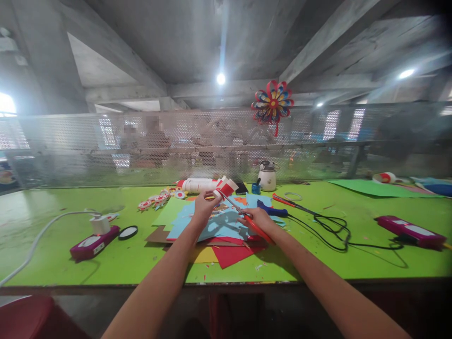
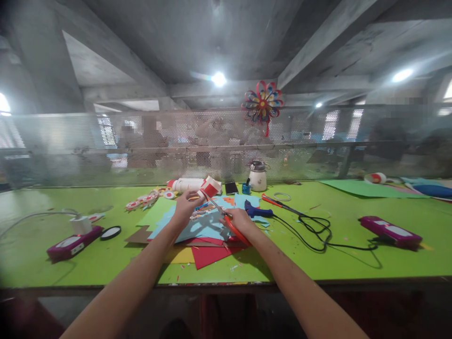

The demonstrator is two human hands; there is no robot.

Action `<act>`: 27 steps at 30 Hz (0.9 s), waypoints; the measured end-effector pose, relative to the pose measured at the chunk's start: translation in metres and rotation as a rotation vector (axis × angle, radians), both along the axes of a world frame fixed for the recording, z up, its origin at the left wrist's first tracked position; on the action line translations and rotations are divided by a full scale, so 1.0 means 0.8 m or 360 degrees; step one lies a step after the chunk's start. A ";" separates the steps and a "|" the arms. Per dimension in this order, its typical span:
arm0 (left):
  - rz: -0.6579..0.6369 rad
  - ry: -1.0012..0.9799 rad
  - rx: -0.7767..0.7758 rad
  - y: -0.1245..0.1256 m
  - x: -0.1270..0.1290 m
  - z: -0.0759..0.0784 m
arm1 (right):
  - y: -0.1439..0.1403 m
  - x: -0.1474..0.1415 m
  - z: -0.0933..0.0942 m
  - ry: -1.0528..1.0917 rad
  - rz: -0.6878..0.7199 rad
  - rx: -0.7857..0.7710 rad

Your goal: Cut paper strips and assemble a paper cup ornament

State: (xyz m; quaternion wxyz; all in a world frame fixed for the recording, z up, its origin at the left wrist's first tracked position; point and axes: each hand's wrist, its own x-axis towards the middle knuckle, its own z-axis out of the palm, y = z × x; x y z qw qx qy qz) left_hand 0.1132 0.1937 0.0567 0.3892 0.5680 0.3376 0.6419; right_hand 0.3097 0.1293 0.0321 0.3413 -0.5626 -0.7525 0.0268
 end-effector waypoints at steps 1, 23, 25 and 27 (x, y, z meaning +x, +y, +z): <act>0.0013 0.0010 0.0007 0.000 0.000 0.000 | -0.001 -0.001 0.001 0.0002 -0.0005 0.0003; 0.0080 0.0131 0.0082 0.005 0.000 -0.004 | 0.000 -0.002 0.000 -0.0002 -0.0054 0.0006; 0.0100 0.0163 0.0115 0.007 0.000 -0.006 | 0.002 0.001 -0.001 -0.0010 -0.0047 0.0002; 0.0137 0.0206 0.0160 0.009 0.002 -0.007 | 0.003 0.003 -0.001 -0.0011 -0.0050 -0.0008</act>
